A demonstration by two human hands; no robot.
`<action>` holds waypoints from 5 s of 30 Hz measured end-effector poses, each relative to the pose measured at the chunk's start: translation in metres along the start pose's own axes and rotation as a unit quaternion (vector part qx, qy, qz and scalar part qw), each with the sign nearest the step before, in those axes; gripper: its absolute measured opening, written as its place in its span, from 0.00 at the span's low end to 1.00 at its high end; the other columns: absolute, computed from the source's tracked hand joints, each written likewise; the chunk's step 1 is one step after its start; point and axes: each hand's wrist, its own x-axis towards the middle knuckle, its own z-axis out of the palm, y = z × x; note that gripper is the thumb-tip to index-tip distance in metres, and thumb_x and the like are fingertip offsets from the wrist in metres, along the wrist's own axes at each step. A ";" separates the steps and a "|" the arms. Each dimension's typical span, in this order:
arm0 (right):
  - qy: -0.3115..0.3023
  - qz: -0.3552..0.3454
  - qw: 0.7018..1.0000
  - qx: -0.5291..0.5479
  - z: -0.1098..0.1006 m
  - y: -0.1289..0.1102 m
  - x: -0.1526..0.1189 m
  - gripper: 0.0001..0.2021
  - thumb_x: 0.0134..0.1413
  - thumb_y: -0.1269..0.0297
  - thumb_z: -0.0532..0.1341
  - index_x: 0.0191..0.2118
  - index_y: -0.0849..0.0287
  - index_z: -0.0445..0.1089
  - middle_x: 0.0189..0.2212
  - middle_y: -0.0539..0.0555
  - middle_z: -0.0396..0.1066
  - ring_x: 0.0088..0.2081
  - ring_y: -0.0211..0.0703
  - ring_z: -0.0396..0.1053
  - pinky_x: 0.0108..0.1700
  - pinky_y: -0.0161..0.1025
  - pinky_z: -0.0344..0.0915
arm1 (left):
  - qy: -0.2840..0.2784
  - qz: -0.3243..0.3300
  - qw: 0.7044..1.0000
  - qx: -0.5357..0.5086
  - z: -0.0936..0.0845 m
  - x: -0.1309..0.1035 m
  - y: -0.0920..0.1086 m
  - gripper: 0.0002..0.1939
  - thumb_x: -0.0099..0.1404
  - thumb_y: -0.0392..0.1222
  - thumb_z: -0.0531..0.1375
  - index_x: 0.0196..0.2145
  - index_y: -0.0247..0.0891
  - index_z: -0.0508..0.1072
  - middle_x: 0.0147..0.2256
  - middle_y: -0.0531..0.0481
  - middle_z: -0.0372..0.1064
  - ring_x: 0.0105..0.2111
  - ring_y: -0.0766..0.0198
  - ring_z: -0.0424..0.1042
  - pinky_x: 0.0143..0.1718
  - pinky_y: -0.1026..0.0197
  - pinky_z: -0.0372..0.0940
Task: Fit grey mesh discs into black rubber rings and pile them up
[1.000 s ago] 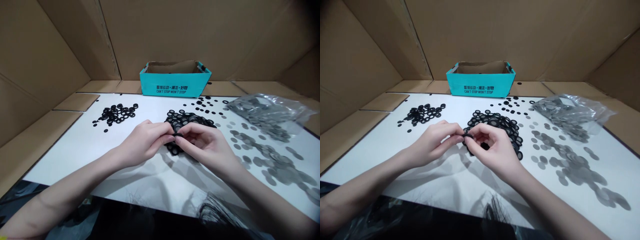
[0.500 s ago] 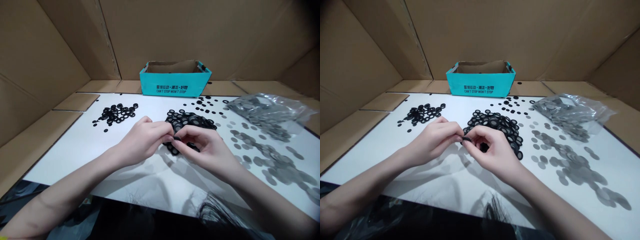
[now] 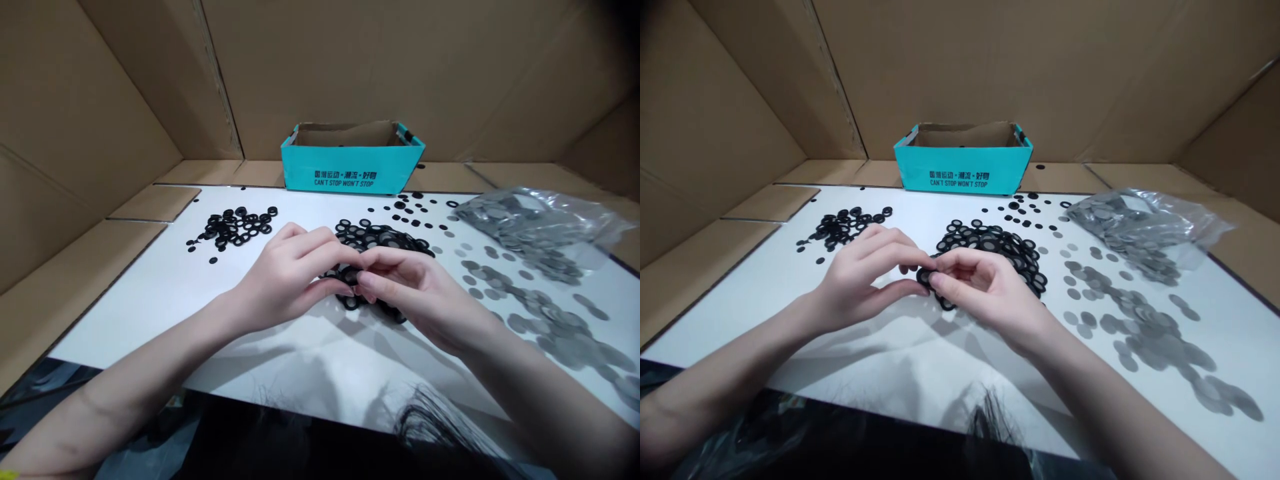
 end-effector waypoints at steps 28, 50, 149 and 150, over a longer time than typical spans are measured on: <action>-0.009 -0.071 0.997 0.014 0.000 0.005 0.003 0.07 0.47 0.63 0.73 0.29 0.58 0.76 0.26 0.50 0.76 0.28 0.35 0.72 0.30 0.30 0.70 | 0.066 0.132 0.989 0.019 -0.005 0.004 0.010 0.07 0.68 0.40 0.63 0.41 0.33 0.75 0.31 0.48 0.75 0.28 0.69 0.71 0.36 0.60 0.63; -0.045 -0.078 0.994 0.058 -0.001 0.002 -0.001 0.13 0.47 0.68 0.73 0.39 0.54 0.74 0.33 0.51 0.80 0.33 0.37 0.76 0.35 0.32 0.74 | 0.089 0.050 0.993 -0.059 -0.007 0.002 0.002 0.15 0.65 0.47 0.65 0.44 0.35 0.72 0.33 0.48 0.74 0.33 0.64 0.73 0.36 0.61 0.66; 0.128 -0.381 0.834 -0.378 0.010 0.011 -0.007 0.07 0.57 0.77 0.60 0.37 0.57 0.67 0.29 0.53 0.72 0.32 0.40 0.69 0.32 0.39 0.67 | 0.049 0.034 0.998 -0.014 0.001 0.000 -0.001 0.03 0.68 0.31 0.60 0.35 0.34 0.70 0.28 0.51 0.73 0.27 0.67 0.70 0.32 0.62 0.63; 0.124 -0.386 0.830 -0.383 0.009 0.010 -0.006 0.07 0.57 0.77 0.60 0.37 0.58 0.67 0.29 0.53 0.72 0.32 0.41 0.69 0.32 0.39 0.67 | 0.046 0.036 0.998 -0.013 0.001 0.001 -0.001 0.03 0.68 0.31 0.60 0.35 0.34 0.70 0.28 0.51 0.73 0.28 0.67 0.70 0.32 0.62 0.63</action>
